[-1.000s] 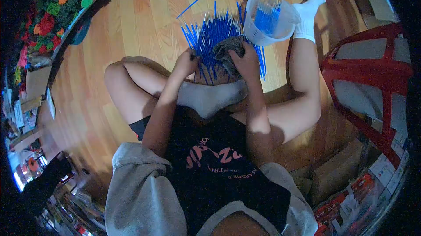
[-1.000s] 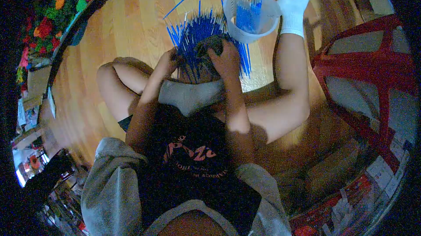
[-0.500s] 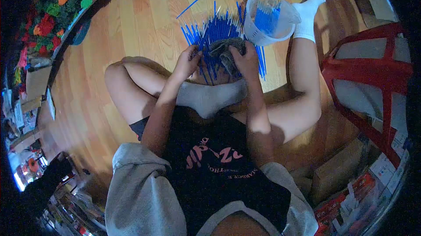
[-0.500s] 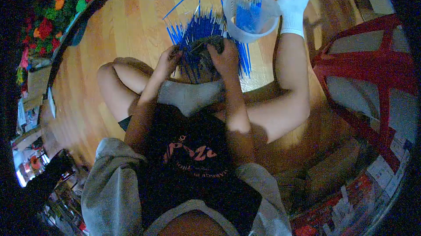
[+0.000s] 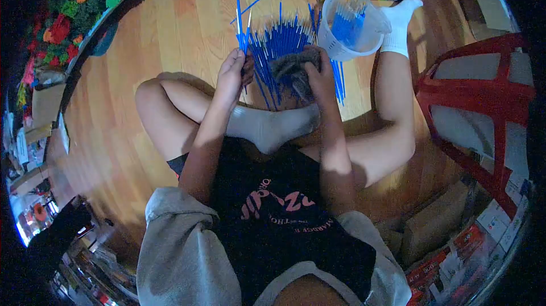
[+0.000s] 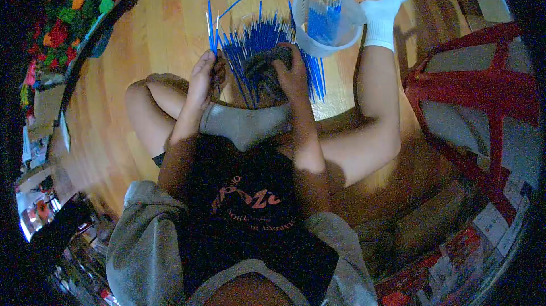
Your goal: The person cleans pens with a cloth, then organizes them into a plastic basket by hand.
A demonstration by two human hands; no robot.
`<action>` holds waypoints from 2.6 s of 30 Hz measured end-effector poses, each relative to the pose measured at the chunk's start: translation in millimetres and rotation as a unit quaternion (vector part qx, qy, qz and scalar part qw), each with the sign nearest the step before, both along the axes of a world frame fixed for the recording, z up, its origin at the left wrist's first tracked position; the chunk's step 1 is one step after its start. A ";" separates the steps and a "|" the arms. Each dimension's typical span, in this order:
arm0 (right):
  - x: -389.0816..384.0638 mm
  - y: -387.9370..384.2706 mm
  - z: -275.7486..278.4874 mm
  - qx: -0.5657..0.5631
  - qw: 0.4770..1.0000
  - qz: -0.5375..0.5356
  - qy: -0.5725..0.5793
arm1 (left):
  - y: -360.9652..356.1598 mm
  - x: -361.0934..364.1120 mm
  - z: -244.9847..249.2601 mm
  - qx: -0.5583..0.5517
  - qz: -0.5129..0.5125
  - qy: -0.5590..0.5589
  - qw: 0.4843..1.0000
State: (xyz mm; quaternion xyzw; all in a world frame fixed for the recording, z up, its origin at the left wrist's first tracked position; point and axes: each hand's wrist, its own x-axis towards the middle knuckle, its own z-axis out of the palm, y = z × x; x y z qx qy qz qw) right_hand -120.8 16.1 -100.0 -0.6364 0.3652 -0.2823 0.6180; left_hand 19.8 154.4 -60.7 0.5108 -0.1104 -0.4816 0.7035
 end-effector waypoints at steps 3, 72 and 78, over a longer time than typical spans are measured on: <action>-1.1 -0.2 5.9 0.051 0.996 0.049 -0.054 | -1.6 -5.1 -0.3 -0.040 -0.025 0.037 0.998; 12.3 18.7 6.9 0.189 0.980 0.003 -0.059 | -30.7 -56.7 -25.4 0.213 -0.117 -0.461 0.853; 7.0 12.4 9.8 0.228 0.971 -0.060 -0.049 | -32.3 -63.6 -3.5 0.243 -0.208 -0.411 0.854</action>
